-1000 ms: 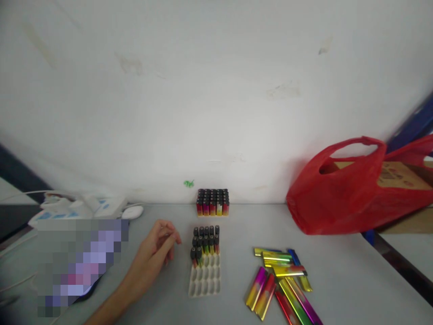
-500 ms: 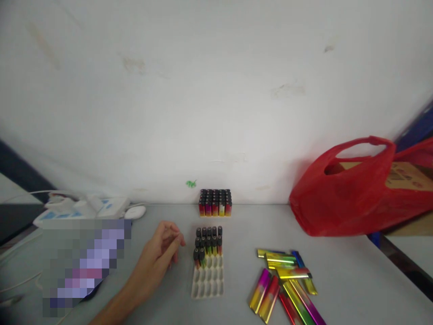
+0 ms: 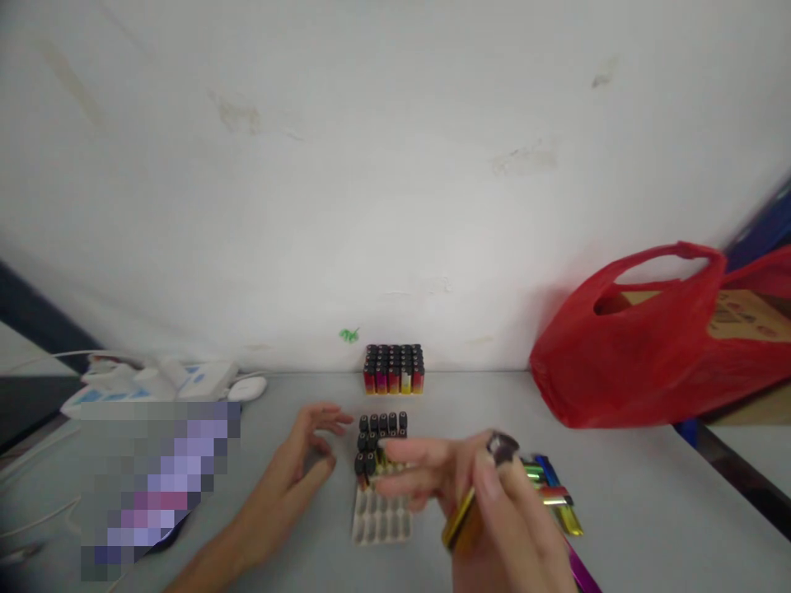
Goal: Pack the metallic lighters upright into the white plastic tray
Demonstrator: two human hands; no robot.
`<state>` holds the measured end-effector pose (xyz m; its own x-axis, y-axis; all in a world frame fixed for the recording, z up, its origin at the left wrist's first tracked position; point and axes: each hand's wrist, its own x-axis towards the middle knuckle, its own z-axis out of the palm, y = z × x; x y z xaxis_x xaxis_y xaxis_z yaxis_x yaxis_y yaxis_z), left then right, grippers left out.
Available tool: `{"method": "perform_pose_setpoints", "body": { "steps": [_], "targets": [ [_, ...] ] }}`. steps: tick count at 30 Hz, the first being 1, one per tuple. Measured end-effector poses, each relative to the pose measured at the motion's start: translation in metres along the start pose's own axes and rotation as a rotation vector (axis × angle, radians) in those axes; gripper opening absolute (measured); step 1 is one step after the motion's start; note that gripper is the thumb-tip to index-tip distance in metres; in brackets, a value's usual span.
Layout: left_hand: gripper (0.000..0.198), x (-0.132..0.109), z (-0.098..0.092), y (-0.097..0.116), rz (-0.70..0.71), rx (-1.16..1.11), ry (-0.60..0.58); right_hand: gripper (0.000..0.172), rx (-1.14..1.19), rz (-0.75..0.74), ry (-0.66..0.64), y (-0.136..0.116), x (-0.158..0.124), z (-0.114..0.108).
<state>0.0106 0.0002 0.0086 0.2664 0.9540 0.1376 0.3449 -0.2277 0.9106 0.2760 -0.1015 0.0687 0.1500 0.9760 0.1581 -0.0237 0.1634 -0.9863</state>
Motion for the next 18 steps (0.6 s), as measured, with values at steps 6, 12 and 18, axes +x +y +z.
{"method": "perform_pose_setpoints", "body": {
  "steps": [6,12,18],
  "targets": [
    [0.108,-0.01,0.001,0.007,0.041,0.029,-0.254,0.044,0.464,0.12,0.158,0.002,0.062,0.027],
    [0.153,-0.016,0.01,0.004,0.028,0.136,-0.312,0.06,0.632,0.338,-0.071,0.045,0.072,0.02],
    [0.157,-0.012,0.014,-0.004,0.006,0.193,-0.3,0.071,0.574,0.43,-0.149,0.062,0.068,0.019]
  ]
}}
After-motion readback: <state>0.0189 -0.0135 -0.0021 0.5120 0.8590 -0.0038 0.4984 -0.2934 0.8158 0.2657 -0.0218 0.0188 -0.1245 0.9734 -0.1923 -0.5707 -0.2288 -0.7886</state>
